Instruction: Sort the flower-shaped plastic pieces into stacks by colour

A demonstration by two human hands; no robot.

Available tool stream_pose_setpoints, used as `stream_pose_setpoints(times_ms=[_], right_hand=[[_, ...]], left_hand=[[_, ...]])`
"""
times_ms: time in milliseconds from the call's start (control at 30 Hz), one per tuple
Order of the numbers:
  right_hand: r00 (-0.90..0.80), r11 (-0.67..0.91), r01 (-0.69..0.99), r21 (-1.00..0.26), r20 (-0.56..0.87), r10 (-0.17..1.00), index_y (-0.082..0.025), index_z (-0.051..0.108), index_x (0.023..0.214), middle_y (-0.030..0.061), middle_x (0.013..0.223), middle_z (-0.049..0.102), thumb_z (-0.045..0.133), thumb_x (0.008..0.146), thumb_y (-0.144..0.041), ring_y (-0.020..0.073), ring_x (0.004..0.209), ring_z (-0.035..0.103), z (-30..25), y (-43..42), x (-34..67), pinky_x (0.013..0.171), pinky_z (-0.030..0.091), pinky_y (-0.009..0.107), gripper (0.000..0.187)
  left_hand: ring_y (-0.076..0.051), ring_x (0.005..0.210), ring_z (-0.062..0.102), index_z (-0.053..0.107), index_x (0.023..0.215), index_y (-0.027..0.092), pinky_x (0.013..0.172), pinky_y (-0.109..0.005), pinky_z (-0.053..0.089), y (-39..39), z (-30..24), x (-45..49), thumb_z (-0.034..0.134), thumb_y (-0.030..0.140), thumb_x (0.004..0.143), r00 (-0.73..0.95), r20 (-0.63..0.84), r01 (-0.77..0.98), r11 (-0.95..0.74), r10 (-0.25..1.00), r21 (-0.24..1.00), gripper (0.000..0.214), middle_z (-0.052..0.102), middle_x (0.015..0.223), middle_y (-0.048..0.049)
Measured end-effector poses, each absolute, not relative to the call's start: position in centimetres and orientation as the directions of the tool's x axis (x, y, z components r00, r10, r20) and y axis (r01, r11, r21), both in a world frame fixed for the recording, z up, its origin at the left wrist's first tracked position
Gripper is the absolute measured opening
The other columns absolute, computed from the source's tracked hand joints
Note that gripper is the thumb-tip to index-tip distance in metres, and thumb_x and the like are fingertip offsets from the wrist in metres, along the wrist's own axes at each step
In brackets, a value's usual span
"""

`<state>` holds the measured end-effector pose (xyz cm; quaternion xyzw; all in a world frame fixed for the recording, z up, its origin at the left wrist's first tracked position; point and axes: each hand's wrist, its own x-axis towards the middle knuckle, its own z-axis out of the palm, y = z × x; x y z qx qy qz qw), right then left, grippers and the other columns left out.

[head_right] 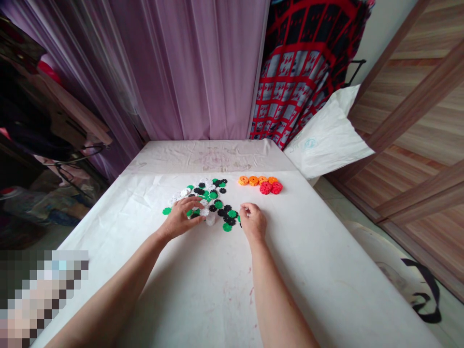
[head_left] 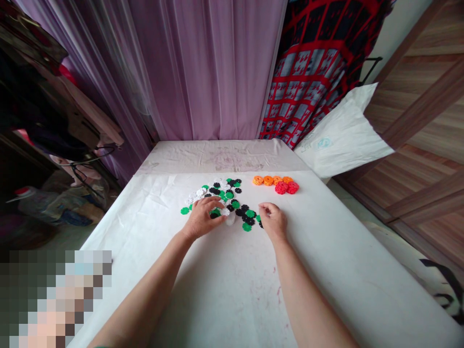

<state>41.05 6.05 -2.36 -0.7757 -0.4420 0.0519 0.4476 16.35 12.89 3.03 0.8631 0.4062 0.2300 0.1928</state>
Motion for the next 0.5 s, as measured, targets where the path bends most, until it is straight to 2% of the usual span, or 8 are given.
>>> stream_pose_setpoints(times_ms=[233, 500], right_hand=[[0.602, -0.216, 0.629, -0.747, 0.292, 0.743, -0.022, 0.073, 0.080, 0.0071, 0.083, 0.075, 0.050, 0.074, -0.042, 0.0229, 0.075, 0.066, -2.2, 5.9, 41.0, 0.072, 0.048, 0.033, 0.032], [0.612, -0.227, 0.619, -0.752, 0.281, 0.740, -0.022, 0.074, 0.081, 0.0071, 0.082, 0.075, 0.050, 0.073, -0.042, 0.0223, 0.073, 0.065, -2.2, 6.0, 41.0, 0.071, 0.047, 0.032, 0.032]], left_hand=[[-0.028, 0.124, 0.058, 0.071, 0.101, 0.029, 0.109, -0.051, 0.037, 12.1, 3.1, 18.0, 0.072, 0.038, 0.077, 0.583, 0.178, 0.624, -0.577, 0.793, 0.527, 0.026, 0.065, 0.132, -0.0051], [-0.029, 0.124, 0.057, 0.071, 0.102, 0.028, 0.109, -0.050, 0.037, 12.2, 3.0, 17.9, 0.073, 0.038, 0.077, 0.594, 0.157, 0.624, -0.575, 0.789, 0.529, 0.027, 0.065, 0.132, -0.0063]])
